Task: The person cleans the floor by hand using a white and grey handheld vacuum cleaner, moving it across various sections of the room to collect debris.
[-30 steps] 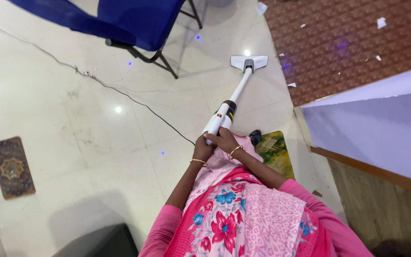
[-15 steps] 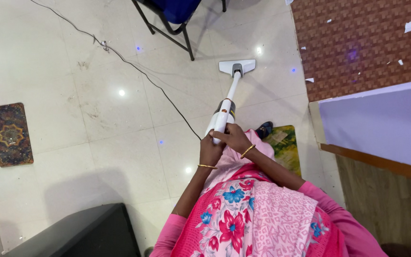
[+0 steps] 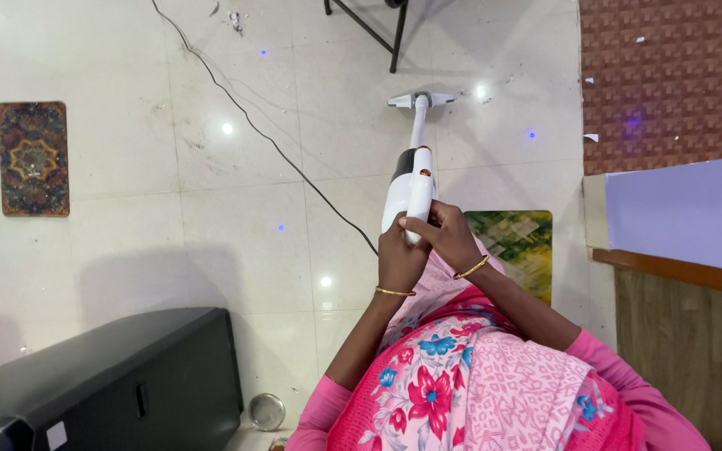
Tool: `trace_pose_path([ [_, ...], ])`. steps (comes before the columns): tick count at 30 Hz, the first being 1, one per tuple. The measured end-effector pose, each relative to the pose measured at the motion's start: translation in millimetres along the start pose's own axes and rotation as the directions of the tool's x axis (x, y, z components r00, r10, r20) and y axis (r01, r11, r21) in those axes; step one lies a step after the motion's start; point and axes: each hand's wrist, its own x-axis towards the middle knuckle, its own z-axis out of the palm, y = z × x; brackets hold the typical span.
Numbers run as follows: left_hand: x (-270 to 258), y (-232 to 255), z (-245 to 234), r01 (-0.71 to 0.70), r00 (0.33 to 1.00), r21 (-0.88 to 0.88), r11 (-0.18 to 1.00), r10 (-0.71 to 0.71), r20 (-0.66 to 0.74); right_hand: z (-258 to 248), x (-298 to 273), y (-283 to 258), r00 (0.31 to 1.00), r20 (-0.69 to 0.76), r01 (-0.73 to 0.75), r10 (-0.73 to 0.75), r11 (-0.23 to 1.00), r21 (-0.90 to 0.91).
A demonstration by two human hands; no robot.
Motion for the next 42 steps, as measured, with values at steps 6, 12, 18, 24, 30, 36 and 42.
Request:
trace_pose_path([
  [6,-36.4,-7.7,-12.9,0.0,0.986,0.033,0.999,0.005,-0.168,21.4,-11.4,12.0,0.984,0.18,0.015,-0.022,0.999,0.039],
  [12,-78.9,-27.1,-23.5,0.122,0.938,0.052,0.991,-0.098,-0.332,53.5,-30.0,39.4,0.937,0.35,-0.035,-0.01,0.992,0.121],
  [18,-111.1,-55.4,-38.0,0.213,0.854,0.0,0.977,-0.186,-0.487,91.8,-42.3,55.3,0.859,0.511,-0.083,0.031,0.993,0.079],
  [24,-113.8,-90.6,-53.8,0.226,0.813,-0.052,0.973,-0.218,-0.541,125.7,-26.2,79.9,0.788,0.607,-0.096,0.105,0.994,-0.048],
  [30,-89.7,-120.7,-102.2,0.225,0.812,-0.098,0.969,-0.242,-0.531,180.1,8.6,76.1,0.726,0.678,-0.036,0.113,0.991,-0.127],
  [36,-61.4,-138.6,-192.5,0.209,0.807,-0.086,0.974,-0.222,-0.547,269.1,42.6,45.8,0.716,0.683,-0.012,0.145,0.981,-0.196],
  [42,-40.3,-164.3,-268.0,0.278,0.769,-0.099,0.956,-0.283,-0.573,352.5,73.4,46.2,0.708,0.679,-0.011,0.194,0.964,-0.264],
])
